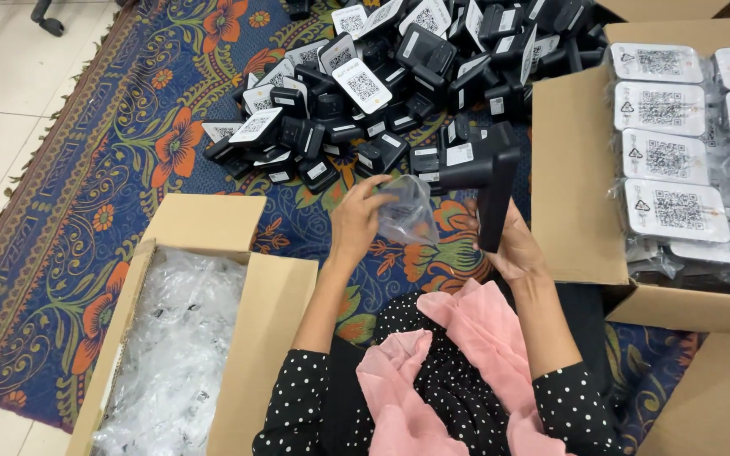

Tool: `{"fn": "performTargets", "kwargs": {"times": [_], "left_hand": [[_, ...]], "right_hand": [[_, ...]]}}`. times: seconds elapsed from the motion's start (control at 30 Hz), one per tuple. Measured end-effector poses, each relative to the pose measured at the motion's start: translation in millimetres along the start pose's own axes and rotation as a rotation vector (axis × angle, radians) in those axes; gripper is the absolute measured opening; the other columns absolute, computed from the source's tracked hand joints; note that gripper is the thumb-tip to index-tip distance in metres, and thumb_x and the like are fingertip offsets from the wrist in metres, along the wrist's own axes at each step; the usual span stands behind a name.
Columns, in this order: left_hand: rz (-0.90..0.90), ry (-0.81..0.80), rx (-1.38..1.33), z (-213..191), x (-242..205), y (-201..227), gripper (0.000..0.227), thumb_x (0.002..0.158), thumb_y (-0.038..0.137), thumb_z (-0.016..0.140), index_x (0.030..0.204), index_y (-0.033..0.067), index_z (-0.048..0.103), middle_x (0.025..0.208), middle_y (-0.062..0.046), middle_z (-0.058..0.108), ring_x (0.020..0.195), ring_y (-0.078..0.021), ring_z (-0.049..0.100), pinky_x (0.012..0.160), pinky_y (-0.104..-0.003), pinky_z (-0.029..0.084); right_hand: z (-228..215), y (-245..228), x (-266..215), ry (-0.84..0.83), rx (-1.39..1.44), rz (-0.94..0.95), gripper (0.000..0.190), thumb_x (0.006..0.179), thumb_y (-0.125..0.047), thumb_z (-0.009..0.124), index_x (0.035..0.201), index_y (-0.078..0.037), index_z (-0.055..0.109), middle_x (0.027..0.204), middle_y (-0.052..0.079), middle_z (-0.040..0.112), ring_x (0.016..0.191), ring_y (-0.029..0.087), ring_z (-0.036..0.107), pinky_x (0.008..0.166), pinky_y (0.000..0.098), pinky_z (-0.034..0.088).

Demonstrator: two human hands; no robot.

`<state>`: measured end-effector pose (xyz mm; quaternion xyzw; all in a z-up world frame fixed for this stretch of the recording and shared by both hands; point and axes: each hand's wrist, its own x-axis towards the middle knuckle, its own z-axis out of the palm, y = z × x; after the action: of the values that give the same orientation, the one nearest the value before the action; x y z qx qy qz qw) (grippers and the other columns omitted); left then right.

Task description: The person packs electronic devices with QR codes into plastic bags and then places them into cardboard boxes.

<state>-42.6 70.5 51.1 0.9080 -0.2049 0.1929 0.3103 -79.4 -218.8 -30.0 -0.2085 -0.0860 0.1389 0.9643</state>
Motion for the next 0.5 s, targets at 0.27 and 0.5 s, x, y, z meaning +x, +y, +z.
{"fn": "performTargets", "kwargs": {"times": [0.27, 0.5], "left_hand": [[-0.043, -0.199, -0.132, -17, 17, 26, 0.059, 0.083, -0.002, 0.066, 0.14, 0.013, 0.058, 0.15, 0.001, 0.056, 0.092, -0.0282, 0.072, 0.082, -0.039, 0.057], [-0.194, -0.345, -0.182, -34, 21, 23, 0.079, 0.076, -0.007, 0.062, 0.148, 0.0205, 0.05, 0.157, 0.006, 0.049, 0.085, -0.0258, 0.073, 0.077, -0.037, 0.058]], "right_hand": [[83, -8, -2, 0.102, -0.528, -0.202, 0.081, 0.092, -0.004, 0.075, 0.161, -0.003, 0.034, 0.144, 0.011, 0.059, 0.126, 0.018, 0.062, 0.101, 0.0314, 0.057], [77, -5, 0, 0.149, -0.87, -0.14, 0.069, 0.088, -0.002, 0.074, 0.152, -0.003, 0.047, 0.135, 0.009, 0.063, 0.118, 0.015, 0.062, 0.094, 0.0322, 0.057]]}}
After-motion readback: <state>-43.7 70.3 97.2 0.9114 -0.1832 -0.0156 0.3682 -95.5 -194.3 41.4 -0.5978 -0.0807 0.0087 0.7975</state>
